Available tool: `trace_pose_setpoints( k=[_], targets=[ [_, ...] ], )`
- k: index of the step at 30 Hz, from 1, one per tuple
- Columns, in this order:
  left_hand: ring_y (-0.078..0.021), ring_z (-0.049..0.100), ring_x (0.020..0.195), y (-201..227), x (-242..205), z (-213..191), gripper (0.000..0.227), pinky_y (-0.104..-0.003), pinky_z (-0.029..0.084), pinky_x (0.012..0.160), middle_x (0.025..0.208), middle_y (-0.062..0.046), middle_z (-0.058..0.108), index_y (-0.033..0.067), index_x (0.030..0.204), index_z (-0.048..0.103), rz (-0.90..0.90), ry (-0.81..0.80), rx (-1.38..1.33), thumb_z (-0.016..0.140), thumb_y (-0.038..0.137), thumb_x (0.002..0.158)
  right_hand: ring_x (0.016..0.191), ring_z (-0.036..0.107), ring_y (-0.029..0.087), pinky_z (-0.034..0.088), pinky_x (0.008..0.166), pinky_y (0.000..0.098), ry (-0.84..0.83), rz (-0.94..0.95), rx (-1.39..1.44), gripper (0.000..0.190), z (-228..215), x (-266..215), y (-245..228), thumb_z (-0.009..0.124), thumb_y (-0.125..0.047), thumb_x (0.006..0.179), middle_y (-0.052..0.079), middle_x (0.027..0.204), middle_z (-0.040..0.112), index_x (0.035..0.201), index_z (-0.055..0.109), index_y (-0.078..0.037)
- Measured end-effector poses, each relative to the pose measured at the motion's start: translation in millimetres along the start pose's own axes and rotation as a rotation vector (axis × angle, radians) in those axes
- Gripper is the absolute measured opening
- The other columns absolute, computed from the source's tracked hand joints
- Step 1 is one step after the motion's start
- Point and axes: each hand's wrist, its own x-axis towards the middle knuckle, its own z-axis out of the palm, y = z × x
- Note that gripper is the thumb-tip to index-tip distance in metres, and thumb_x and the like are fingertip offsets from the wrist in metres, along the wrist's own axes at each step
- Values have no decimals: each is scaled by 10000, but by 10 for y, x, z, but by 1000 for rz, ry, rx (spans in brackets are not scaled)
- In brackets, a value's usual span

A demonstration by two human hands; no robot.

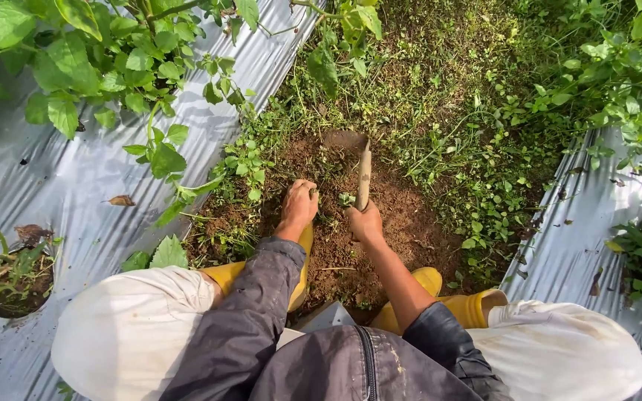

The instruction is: Using a hand hoe and hands to remove weeds and loosen soil around plants in a garden bed.

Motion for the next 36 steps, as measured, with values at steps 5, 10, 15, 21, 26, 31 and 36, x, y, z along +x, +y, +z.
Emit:
trace_pose_setpoints(
  k=[5, 10, 15, 21, 26, 31, 36],
  targets=[
    [-340, 651, 1189, 110, -122, -156, 199, -444, 549, 987, 1184, -128, 644, 85, 1162, 699, 73, -9, -33, 629, 126, 980, 397, 605, 221, 520, 361, 349, 149, -10, 209, 289, 101, 174, 49, 580, -79, 917, 177, 655, 602, 1151, 512, 74],
    [-329, 660, 1176, 273, -194, -284, 209, -441, 545, 989, 1175, -128, 647, 84, 1176, 693, 76, -27, -55, 609, 126, 989, 417, 586, 208, 512, 363, 351, -49, 13, 74, 256, -30, -63, 21, 606, -70, 892, 166, 633, 579, 1097, 563, 77],
    [-386, 665, 1151, 220, -264, -306, 216, -495, 547, 976, 1147, -153, 661, 53, 1150, 699, 115, 0, -60, 648, 131, 955, 407, 594, 205, 512, 341, 351, 60, 51, 184, 229, 195, 44, 308, 595, -77, 913, 146, 632, 590, 1104, 555, 42],
    [-300, 690, 1120, 454, -238, -426, 222, -421, 568, 939, 1173, -114, 660, 97, 1193, 687, 103, -38, -27, 583, 118, 999, 397, 590, 213, 492, 339, 345, -85, 18, 45, 160, 20, -143, 217, 611, -66, 896, 150, 594, 575, 1025, 579, 23],
    [-302, 677, 1101, 684, -337, -546, 218, -426, 569, 925, 1182, -129, 643, 96, 1200, 666, 104, 5, -18, 564, 101, 1007, 590, 600, 185, 524, 498, 305, -60, 78, -21, 246, 43, -747, 358, 588, -40, 957, 166, 806, 614, 1198, 566, 10],
    [-309, 581, 1272, 784, -273, -594, 303, -434, 517, 1024, 1365, -145, 573, 114, 1325, 600, 92, -16, 82, 537, 151, 1031, 1053, 704, 430, 529, 840, 564, -52, 134, -231, 422, 124, -1123, 461, 680, -194, 927, 289, 1085, 694, 1301, 595, -17],
    [-304, 476, 1430, 487, -234, -288, 418, -427, 345, 1207, 1492, -159, 536, 95, 1445, 549, 185, -204, 247, 517, 221, 1048, 454, 637, 230, 521, 413, 358, 13, 76, -55, 203, 18, -855, 485, 640, -115, 947, 197, 737, 661, 1103, 590, 5]
  ],
)
